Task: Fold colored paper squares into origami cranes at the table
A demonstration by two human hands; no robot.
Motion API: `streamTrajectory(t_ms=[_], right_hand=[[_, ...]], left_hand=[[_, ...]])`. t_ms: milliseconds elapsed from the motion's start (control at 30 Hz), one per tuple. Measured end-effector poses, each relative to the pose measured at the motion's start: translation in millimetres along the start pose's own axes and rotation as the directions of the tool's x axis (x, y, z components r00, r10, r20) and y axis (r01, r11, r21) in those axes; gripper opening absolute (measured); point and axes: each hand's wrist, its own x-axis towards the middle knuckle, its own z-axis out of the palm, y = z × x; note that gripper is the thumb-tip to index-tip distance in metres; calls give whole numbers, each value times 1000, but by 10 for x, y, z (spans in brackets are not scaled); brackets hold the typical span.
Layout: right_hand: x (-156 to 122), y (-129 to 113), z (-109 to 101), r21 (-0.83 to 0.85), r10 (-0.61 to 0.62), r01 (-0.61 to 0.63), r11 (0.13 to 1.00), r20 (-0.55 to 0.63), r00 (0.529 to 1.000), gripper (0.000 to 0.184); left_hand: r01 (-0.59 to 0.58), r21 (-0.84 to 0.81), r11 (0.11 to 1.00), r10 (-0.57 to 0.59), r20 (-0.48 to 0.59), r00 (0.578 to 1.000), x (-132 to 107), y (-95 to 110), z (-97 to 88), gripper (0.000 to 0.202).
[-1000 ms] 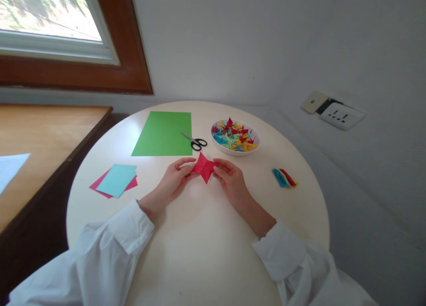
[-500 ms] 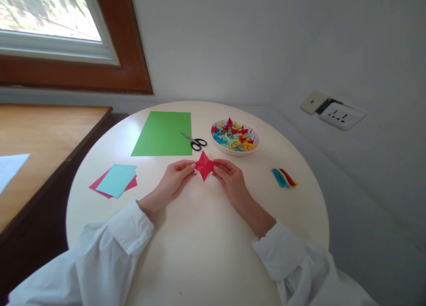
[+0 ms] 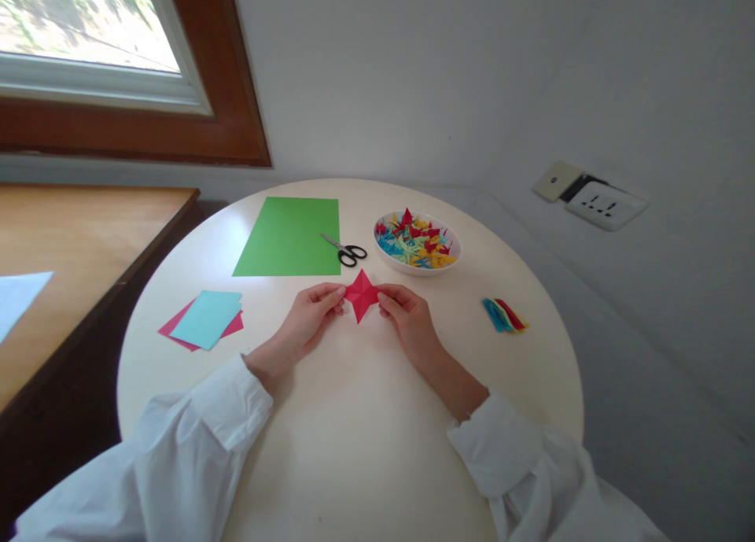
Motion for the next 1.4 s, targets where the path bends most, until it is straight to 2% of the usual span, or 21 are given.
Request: streamTrajectory(t_ms=[200,500,1067,1400], right_hand=[[14,-7,7,17,-20,20,1000,-27,999,17],[1,-23,16,26,2,-1,1000,-48,999,14],[-24,-20,25,102,54,-58,993,47,997,17],[-15,-5,26,50,33,-35,998,45,998,13]], left_hand=[[2,-24,1000,-2,-11,1000,1,0,9,18],[-30,44,999,31,-31,999,0,2,14,23],[-39,67,997,38,18,999,-22,6,26,23],[-36,119,992,31,45,998,-53,27,45,24]])
